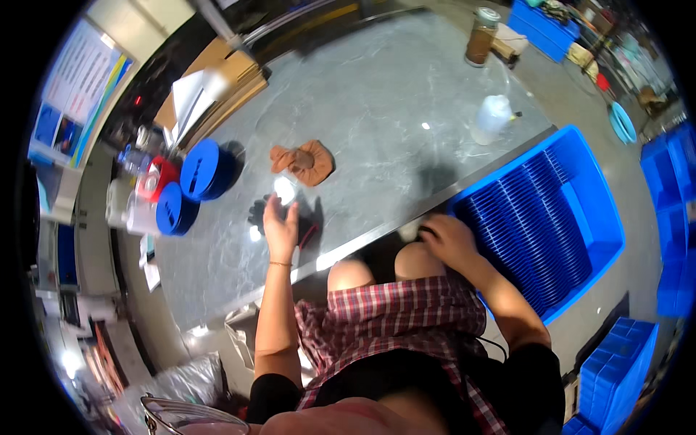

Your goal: The person organizes blue circular plastic parts by stacking them into a blue crate on a metal table. They then put on black gloves and move to a green conveyor belt to stack a large pile of the same parts.

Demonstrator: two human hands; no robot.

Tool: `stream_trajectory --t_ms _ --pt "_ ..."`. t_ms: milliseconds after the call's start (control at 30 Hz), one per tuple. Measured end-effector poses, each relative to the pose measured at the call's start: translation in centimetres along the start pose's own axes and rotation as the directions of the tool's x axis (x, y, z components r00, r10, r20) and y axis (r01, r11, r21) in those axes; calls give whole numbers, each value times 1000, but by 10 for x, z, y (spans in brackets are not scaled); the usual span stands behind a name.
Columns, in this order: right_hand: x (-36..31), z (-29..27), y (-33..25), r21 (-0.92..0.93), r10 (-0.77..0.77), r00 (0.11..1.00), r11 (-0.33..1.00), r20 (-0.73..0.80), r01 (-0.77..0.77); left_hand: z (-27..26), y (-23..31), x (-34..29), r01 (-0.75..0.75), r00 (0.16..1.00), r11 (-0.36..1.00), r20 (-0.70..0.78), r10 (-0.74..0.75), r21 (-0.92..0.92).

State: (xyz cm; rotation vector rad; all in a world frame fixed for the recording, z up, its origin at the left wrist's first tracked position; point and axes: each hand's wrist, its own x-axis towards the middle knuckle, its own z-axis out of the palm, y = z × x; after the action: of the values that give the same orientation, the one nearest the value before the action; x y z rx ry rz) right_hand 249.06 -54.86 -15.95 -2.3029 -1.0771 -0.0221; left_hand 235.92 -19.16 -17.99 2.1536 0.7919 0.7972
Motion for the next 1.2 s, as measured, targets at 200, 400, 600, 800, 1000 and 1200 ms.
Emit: stream_trajectory --t_ms 200,400,600,800,1000,1200 --pt "169 105 -79 339 -75 997 939 26 62 62 45 90 289 956 777 123 -266 -560" --pt "240 150 -52 344 214 947 931 -238 -124 45 86 60 -196 976 966 57 209 -167" --pt "228 26 80 421 275 801 906 -532 -32 -18 46 -20 -187 982 883 102 158 431" --pt "140 16 73 123 205 800 979 -565 -164 0 26 -54 -54 994 999 96 53 6" --pt "20 25 -58 417 189 770 750 609 -514 35 120 -108 -229 866 946 396 306 -231" --pt "22 -24 37 996 943 333 -7 -22 85 22 110 -125 -367 858 924 346 380 -105"
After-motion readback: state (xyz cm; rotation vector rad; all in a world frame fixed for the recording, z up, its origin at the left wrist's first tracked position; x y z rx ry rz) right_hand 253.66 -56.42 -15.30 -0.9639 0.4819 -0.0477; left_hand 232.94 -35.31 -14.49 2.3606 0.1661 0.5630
